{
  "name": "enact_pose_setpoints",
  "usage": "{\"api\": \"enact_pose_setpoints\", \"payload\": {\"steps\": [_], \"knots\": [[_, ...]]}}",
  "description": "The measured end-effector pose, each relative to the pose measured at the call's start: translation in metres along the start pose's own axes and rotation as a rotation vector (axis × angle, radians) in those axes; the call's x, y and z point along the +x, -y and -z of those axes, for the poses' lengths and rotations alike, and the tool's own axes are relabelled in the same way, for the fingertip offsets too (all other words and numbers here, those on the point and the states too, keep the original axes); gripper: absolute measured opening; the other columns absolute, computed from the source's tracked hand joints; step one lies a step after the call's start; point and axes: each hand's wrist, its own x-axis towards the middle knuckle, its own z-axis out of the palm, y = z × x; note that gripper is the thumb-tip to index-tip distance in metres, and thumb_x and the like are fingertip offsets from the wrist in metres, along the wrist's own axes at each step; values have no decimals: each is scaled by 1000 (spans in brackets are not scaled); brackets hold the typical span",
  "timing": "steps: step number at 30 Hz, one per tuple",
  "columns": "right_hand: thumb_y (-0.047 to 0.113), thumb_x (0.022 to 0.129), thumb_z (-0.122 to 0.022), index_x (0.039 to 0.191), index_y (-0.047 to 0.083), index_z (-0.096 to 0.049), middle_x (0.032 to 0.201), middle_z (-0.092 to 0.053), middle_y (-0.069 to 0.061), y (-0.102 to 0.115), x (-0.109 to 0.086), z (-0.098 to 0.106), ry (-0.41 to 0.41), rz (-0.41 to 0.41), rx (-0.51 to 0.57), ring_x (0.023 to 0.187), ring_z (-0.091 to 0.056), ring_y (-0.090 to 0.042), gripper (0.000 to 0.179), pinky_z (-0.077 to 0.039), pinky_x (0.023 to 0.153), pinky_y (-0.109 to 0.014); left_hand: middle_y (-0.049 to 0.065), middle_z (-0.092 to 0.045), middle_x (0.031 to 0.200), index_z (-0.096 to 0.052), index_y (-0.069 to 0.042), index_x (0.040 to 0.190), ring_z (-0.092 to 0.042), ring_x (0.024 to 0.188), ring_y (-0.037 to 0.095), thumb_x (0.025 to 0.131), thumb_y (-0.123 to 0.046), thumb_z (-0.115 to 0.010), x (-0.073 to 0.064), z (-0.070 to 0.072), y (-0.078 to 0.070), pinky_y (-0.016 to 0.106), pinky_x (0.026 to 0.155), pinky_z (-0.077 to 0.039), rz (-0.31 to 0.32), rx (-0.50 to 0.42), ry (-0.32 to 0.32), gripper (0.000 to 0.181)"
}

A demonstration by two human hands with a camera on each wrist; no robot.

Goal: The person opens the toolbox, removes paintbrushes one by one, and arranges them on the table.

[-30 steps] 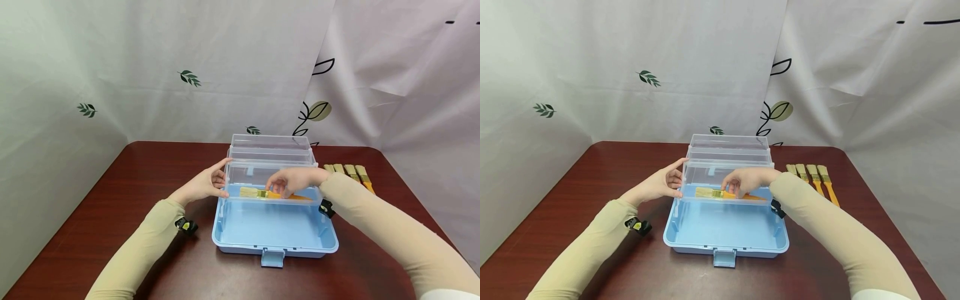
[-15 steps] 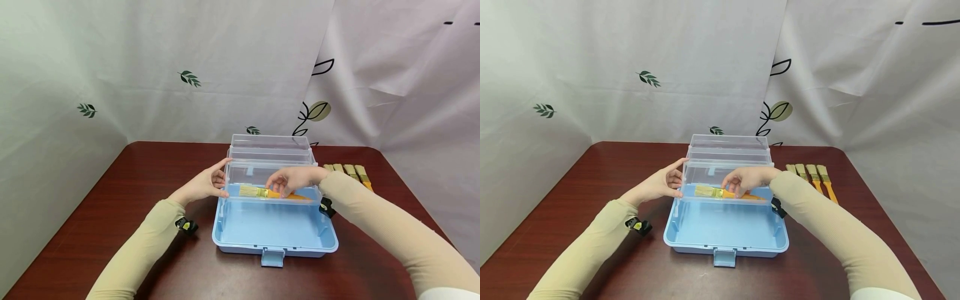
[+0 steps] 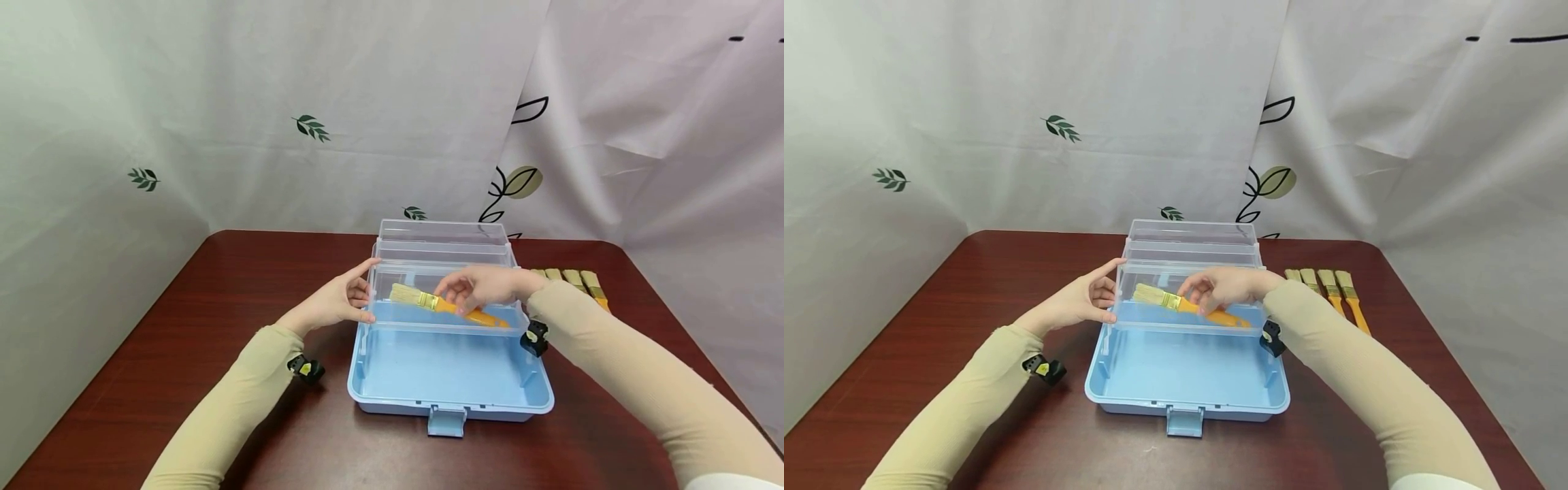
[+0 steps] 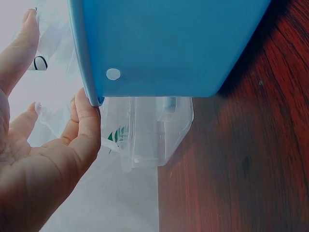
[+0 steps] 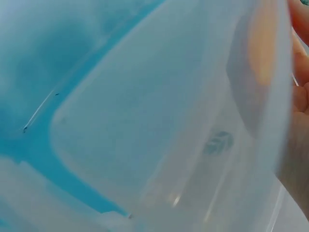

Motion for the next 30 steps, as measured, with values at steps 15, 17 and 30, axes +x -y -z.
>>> {"api": "enact_pose_setpoints", "payload": {"steps": [15,17,30], "knots": [[-3,87,-59,131,-7,-44,99,-55,-5,2,-7,-2,-77,148,274,82,-54,-14,47,-50,69,-22,15,-50,107,-20,-28,151,-55,94,22,72,-8,-81,1,0,1,36,91,-48,2,-13,0,102],[-3,88,-58,131,-7,-43,99,-57,-5,1,-9,-3,-84,171,327,81,-55,-13,46,-51,71,-23,14,-50,107,-20,-28,151,-55,94,22,73,-8,-81,1,0,0,36,91,-48,-1,-12,3,102],[0,93,-54,136,-5,-36,97,-62,3,-6,-27,-14,-244,186,484,84,-57,-14,47,-52,74,-24,14,-51,107,-20,-27,151,-54,94,22,72,-7,-81,1,0,-1,32,89,-48,5,-6,4,102]]}}
